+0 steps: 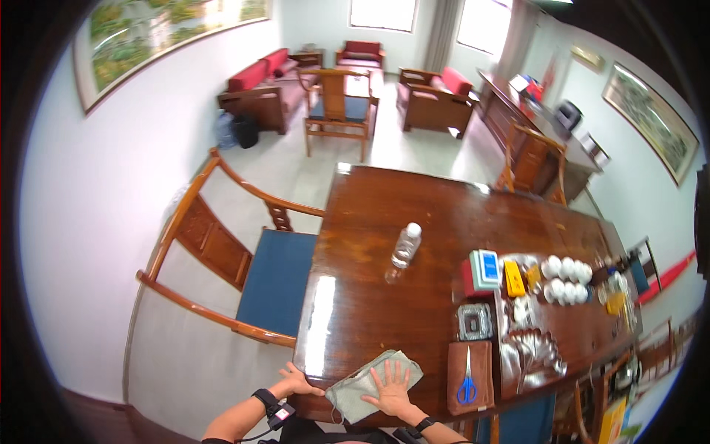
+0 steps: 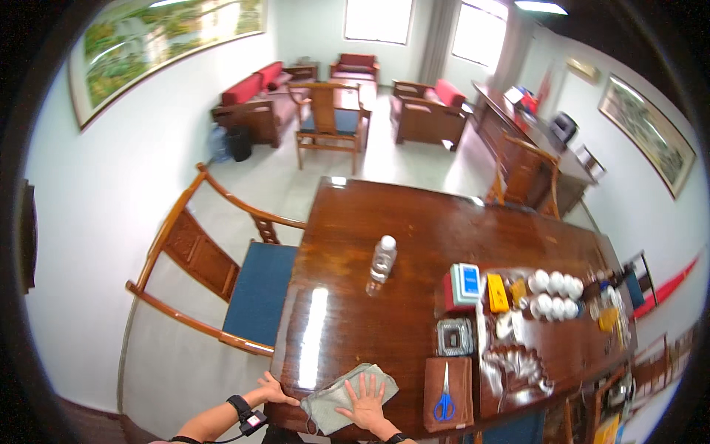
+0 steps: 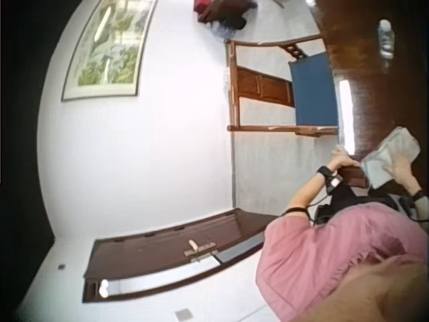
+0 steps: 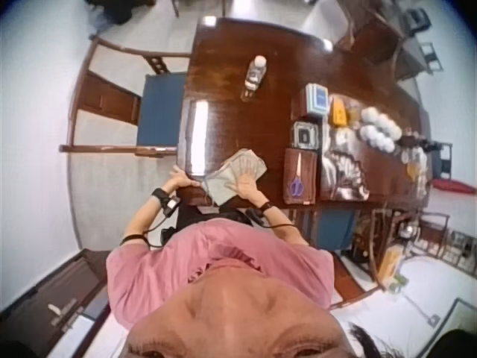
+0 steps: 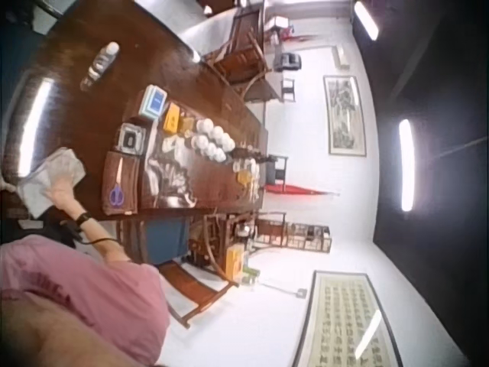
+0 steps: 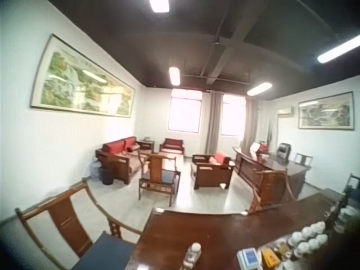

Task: Wiping a door, table, and chair with a cleaning cloth.

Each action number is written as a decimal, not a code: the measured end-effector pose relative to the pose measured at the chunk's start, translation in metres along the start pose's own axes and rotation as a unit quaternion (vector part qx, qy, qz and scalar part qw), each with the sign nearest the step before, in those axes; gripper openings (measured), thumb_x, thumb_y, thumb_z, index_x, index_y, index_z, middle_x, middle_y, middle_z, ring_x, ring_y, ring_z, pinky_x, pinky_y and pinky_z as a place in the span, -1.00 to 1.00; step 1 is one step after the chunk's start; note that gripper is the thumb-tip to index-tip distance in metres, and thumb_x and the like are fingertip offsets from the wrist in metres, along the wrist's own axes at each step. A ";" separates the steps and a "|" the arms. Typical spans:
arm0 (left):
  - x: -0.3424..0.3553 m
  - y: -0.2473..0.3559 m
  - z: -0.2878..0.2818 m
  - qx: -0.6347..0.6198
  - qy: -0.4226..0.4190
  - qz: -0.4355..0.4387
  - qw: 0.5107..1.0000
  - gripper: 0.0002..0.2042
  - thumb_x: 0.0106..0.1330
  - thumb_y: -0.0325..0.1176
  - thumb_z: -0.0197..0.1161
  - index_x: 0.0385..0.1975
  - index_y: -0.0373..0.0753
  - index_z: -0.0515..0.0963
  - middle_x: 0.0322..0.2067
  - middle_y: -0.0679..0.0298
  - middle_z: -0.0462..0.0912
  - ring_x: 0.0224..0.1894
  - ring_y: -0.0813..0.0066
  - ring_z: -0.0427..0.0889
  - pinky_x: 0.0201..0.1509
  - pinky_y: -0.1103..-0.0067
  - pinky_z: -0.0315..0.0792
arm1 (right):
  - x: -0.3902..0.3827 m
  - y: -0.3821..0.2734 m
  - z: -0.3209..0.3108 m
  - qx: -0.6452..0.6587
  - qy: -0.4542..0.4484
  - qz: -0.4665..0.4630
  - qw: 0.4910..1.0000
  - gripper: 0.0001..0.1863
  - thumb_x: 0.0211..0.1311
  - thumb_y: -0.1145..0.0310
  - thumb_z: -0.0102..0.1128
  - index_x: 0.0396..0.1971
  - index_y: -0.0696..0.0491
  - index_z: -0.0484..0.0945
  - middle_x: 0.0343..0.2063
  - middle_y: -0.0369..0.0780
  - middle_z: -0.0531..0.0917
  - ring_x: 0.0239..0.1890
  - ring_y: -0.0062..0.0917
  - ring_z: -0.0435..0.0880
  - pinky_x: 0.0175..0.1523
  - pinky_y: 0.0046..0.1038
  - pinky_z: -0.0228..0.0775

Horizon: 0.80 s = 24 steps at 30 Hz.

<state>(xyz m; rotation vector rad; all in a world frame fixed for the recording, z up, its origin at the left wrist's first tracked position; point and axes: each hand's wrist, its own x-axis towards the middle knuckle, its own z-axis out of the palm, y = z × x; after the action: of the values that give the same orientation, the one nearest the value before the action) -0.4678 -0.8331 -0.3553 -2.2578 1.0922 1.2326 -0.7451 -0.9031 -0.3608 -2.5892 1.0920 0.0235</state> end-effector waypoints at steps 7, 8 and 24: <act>-0.007 -0.089 0.101 -0.869 0.141 0.083 0.466 -0.42 0.11 -0.24 0.24 0.06 -0.39 0.18 -0.24 0.14 0.48 -0.25 0.49 0.48 -0.16 0.60 0.37 | 0.036 0.001 -0.003 0.022 0.043 -0.067 0.997 -0.20 -0.03 -0.18 0.05 0.21 -0.11 0.13 0.25 0.02 -0.10 0.28 0.04 -0.25 0.17 0.24 -0.46; -0.006 -0.121 0.145 -0.885 0.134 0.092 0.436 -0.48 0.16 -0.26 0.19 0.05 -0.39 0.22 -0.11 0.09 0.41 -0.10 0.37 0.44 -0.13 0.52 0.38 | 0.033 -0.002 0.001 0.018 0.042 -0.076 0.996 -0.23 -0.01 -0.12 0.05 0.20 -0.07 0.13 0.24 0.06 -0.09 0.28 0.05 -0.26 0.18 0.22 -0.45; -0.387 -0.376 0.331 -0.884 0.439 0.146 -0.067 -0.43 0.11 0.09 0.09 -0.13 -0.31 0.22 -0.14 0.06 0.40 -0.13 0.15 0.43 -0.04 0.24 0.33 | -0.044 -0.173 -0.027 -0.048 0.080 -0.127 0.988 -0.32 0.05 -0.05 -0.01 0.13 0.03 0.19 0.13 0.03 0.11 0.17 -0.04 -0.02 0.14 0.06 -0.20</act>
<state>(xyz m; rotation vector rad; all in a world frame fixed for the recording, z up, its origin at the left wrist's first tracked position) -0.4917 -0.2102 -0.2454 0.4763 0.4438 0.0252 -0.6582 -0.7677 -0.2784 -2.8382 0.8206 -0.1989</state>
